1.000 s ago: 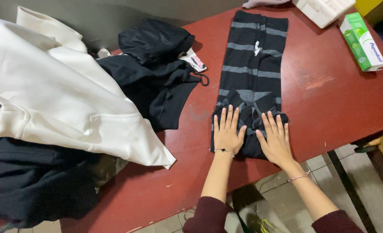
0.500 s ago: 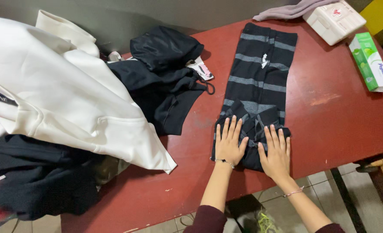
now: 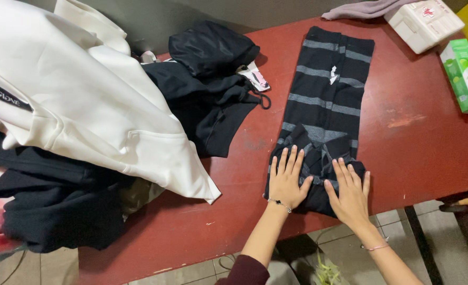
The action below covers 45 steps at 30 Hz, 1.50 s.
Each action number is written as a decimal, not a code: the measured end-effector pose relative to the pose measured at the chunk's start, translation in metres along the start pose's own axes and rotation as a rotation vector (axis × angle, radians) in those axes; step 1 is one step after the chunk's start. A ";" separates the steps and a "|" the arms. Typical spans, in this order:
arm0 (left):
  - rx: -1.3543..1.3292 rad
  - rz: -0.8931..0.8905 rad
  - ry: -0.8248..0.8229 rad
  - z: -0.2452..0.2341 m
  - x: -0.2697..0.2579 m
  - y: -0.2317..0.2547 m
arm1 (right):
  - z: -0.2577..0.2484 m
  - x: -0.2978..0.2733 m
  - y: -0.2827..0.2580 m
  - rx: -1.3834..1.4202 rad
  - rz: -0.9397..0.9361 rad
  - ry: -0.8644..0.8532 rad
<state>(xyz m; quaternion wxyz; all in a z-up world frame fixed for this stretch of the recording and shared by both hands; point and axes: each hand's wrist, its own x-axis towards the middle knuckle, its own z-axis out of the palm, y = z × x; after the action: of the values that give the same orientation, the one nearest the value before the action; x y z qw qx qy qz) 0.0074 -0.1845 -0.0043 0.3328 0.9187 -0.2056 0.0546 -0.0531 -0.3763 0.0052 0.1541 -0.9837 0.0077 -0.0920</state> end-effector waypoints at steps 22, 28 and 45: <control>-0.095 0.326 -0.240 -0.056 0.045 -0.081 | -0.034 0.032 0.091 0.314 -0.165 -0.320; -0.313 -0.314 -0.524 -0.075 0.094 -0.060 | 0.011 0.057 0.172 0.843 0.329 -0.208; 0.014 -0.417 0.190 0.043 0.111 -0.038 | 0.027 0.110 0.110 0.362 0.433 0.117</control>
<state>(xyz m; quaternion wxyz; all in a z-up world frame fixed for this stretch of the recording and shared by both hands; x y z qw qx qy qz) 0.1224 -0.2230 -0.0338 0.3486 0.9343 0.0211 0.0722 0.0612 -0.4774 -0.0335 0.3428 -0.9086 0.2098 -0.1136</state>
